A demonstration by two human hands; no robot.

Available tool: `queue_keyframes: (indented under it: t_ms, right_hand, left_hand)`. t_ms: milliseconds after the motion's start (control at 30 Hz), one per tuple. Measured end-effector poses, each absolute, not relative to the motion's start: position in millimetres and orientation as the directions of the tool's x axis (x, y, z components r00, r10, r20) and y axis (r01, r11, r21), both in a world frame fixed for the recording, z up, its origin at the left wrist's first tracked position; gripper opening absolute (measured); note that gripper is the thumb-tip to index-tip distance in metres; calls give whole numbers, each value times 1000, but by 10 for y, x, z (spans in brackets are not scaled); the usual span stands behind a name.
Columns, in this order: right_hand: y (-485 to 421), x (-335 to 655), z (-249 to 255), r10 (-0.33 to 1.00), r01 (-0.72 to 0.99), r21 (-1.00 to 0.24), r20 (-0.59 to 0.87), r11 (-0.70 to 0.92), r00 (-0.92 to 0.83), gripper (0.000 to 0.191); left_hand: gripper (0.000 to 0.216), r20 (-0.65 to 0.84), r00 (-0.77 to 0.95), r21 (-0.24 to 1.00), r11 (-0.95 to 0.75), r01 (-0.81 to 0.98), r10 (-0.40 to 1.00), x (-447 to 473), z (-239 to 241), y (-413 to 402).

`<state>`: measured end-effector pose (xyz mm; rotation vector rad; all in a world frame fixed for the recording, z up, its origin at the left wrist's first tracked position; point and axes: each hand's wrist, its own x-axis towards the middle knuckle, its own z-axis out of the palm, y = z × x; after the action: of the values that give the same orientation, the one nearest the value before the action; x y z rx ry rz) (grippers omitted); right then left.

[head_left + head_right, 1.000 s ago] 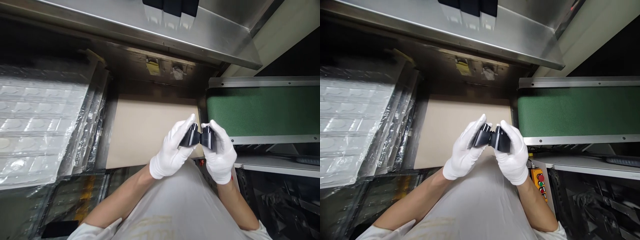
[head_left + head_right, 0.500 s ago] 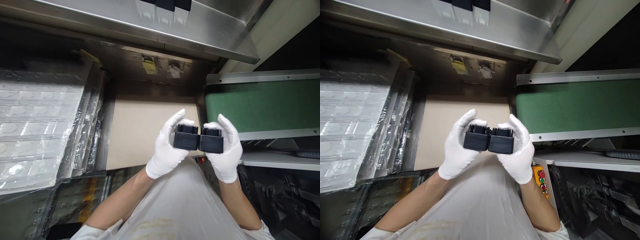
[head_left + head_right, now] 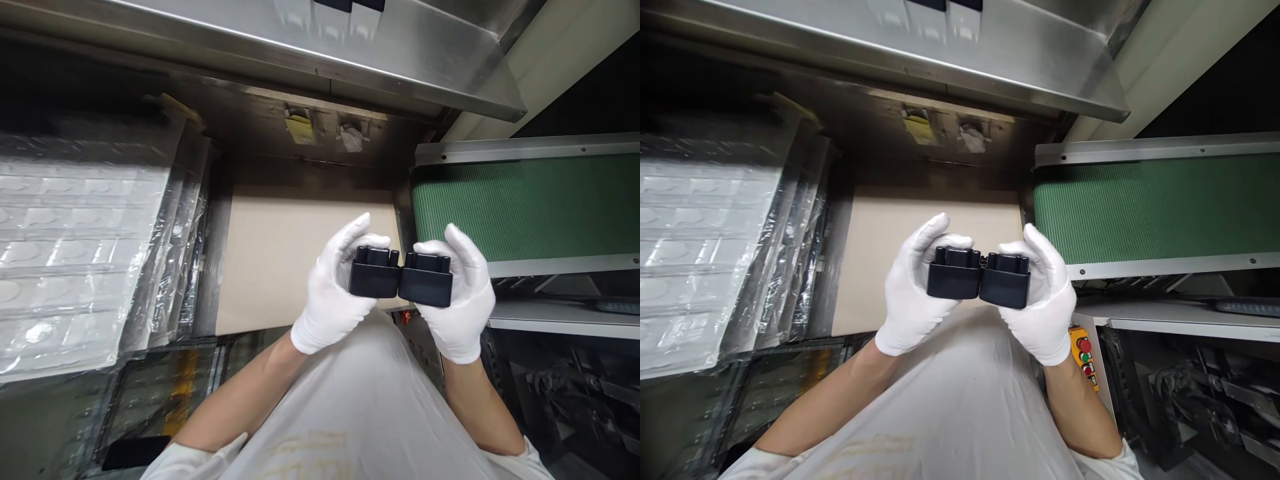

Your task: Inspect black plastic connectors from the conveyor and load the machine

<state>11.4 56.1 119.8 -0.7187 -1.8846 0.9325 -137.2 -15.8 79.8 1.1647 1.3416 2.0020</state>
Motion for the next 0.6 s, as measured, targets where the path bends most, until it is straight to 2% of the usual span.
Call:
queue_keyframes:
  t_ms: [133, 233, 333, 400, 500, 567, 600]
  right_hand:
    - [553, 165, 1247, 750, 121, -796, 493, 593, -440, 74]
    - [546, 245, 1345, 681, 148, -753, 469, 641, -562, 84]
    - [538, 266, 1435, 535, 197, -684, 325, 702, -779, 94]
    - [523, 239, 1473, 450, 229, -658, 186, 717, -874, 92]
    - [494, 239, 1517, 317, 203, -715, 28, 669, -948, 85]
    - [488, 305, 1547, 242, 153, -788, -6, 596, -970, 85]
    - [495, 349, 1558, 250, 140, -822, 3, 552, -968, 86]
  left_hand:
    - [80, 400, -515, 902, -424, 76, 758, -1408, 794, -150]
    - [83, 393, -513, 904, -423, 63, 764, -1425, 802, -138]
    - [81, 385, -509, 903, -427, 38, 770, -1411, 804, -123]
    - [78, 382, -498, 900, -436, 9, 779, -1394, 798, -114]
    - [76, 328, -484, 916, -398, -46, 811, -1392, 777, -106]
    - [79, 288, -481, 928, -365, -71, 828, -1415, 763, -108]
    - [81, 282, -479, 929, -362, -80, 831, -1430, 757, -111]
